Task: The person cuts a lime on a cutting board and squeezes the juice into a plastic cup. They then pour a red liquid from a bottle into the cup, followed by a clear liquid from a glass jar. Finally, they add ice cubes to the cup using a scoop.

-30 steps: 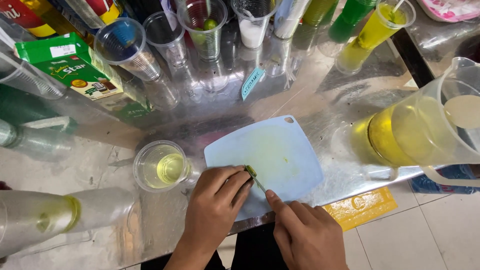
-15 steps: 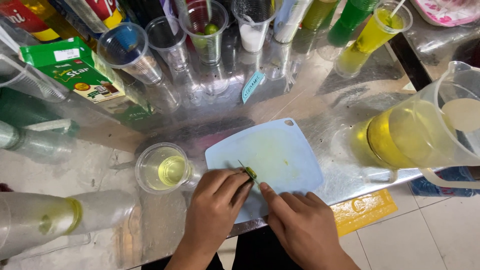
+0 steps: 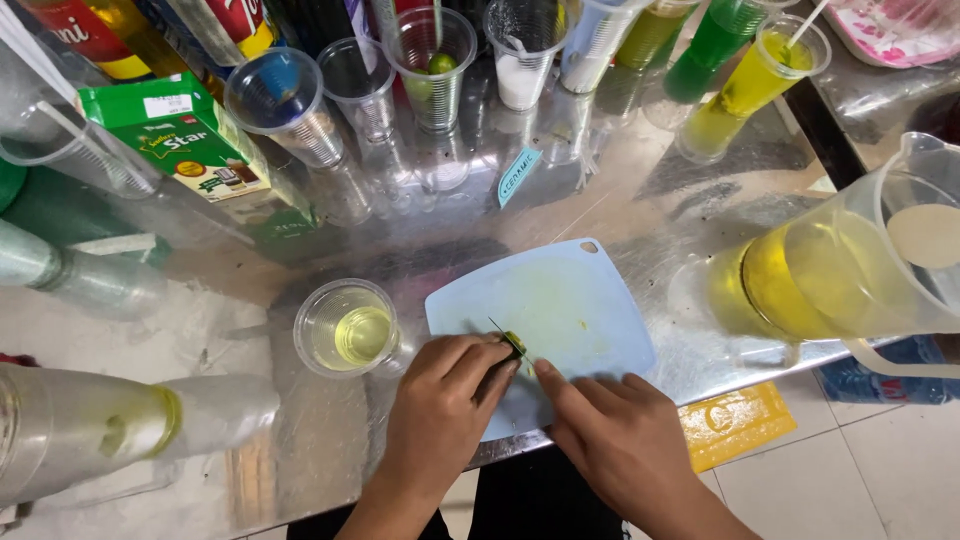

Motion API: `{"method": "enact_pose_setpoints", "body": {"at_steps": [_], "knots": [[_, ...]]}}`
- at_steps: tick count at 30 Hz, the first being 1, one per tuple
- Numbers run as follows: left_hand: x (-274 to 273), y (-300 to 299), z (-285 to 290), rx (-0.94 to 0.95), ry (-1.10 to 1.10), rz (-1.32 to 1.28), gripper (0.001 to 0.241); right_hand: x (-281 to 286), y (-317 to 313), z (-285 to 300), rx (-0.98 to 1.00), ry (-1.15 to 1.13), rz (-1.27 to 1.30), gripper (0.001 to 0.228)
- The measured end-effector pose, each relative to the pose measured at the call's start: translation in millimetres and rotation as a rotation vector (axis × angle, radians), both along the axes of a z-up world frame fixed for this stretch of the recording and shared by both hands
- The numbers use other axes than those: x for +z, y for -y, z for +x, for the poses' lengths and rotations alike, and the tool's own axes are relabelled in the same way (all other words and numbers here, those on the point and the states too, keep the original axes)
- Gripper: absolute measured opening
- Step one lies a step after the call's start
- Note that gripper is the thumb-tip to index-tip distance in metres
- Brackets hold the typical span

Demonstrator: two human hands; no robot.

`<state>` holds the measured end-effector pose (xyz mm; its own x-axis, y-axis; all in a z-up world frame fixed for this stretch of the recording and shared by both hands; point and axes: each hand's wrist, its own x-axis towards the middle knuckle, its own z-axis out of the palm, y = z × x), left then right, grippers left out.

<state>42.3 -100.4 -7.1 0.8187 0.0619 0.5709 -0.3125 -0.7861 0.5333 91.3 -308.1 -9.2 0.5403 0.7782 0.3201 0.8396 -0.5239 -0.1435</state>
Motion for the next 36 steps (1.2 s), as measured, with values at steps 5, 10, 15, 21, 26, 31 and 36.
{"method": "enact_pose_setpoints", "body": {"at_steps": [5,10,15,21,26,31,36], "knots": [[1,-2,0,-0.015,-0.013,-0.021,0.015,-1,8,-1,0.023,0.018,0.004,0.042],[-1,-1,0,-0.011,0.001,-0.046,0.012,-1,-18,12,0.007,0.012,0.011,0.043],[-2,-2,-1,-0.014,-0.015,-0.073,0.015,-3,5,5,0.020,-0.048,-0.014,0.046],[-7,-3,-2,-0.013,-0.037,-0.088,0.018,-4,-7,7,0.001,-0.006,-0.006,0.044],[-6,-2,-2,-0.001,-0.037,-0.082,0.015,-4,-2,3,-0.019,-0.013,-0.014,0.043],[-8,-2,-3,-0.003,-0.041,-0.089,0.014,-3,0,0,-0.021,-0.014,-0.013,0.041],[-10,-1,-2,-0.012,-0.052,-0.095,0.017,-5,-14,6,-0.041,0.049,-0.059,0.044]]}}
